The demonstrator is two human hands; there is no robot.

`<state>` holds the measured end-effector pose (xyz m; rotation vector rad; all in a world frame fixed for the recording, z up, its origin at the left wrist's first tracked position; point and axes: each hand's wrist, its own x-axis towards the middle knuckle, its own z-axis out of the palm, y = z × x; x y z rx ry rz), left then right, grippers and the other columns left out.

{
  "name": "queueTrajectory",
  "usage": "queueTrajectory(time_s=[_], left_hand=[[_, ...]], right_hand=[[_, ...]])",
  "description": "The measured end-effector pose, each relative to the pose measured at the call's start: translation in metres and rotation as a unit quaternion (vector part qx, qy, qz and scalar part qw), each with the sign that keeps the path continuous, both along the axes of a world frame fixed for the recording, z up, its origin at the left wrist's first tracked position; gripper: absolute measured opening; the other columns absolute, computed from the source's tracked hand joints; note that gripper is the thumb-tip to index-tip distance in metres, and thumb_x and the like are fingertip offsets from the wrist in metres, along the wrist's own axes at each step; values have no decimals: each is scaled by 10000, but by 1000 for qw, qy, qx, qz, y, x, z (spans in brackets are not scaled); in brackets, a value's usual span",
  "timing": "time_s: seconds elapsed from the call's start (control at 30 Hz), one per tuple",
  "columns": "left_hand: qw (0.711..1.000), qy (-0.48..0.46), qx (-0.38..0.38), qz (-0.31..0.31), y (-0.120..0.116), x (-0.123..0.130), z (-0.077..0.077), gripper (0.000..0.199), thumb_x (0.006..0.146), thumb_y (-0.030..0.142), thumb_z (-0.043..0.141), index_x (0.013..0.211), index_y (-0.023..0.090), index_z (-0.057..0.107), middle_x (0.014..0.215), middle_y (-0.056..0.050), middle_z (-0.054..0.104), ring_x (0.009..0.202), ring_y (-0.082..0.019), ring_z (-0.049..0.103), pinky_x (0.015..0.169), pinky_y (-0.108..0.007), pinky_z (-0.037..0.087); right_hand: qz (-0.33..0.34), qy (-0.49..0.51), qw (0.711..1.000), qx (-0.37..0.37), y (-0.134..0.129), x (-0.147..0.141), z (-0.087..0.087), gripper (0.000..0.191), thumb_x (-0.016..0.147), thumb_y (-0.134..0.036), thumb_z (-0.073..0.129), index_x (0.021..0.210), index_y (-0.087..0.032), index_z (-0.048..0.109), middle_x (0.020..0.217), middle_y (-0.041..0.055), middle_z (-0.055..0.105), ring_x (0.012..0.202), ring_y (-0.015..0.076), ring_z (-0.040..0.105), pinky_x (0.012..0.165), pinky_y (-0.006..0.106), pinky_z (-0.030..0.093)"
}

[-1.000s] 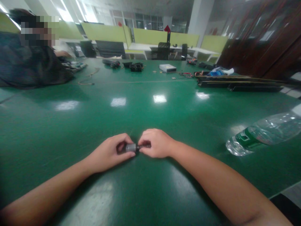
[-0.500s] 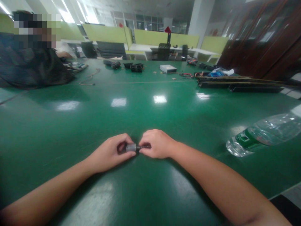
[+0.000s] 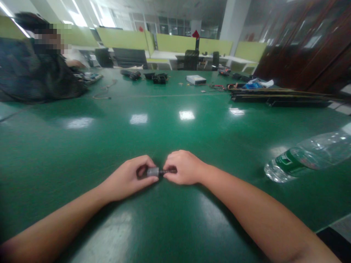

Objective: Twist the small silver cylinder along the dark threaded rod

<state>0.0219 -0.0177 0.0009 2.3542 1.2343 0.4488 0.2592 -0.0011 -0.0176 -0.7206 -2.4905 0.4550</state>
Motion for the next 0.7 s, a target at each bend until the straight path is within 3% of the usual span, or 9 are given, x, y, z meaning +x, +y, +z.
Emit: queueTrajectory(time_s=[0.7], left_hand=[[1000, -3, -4, -3, -1, 0, 2, 270, 819, 443, 671, 895, 187, 639, 714, 13, 580, 647, -155, 526, 585, -248, 357]], right_hand=[[-6, 9, 1000, -25, 1, 6, 1, 55, 765, -222, 709, 771, -175, 682, 727, 13, 667, 692, 147, 593, 713, 282, 451]])
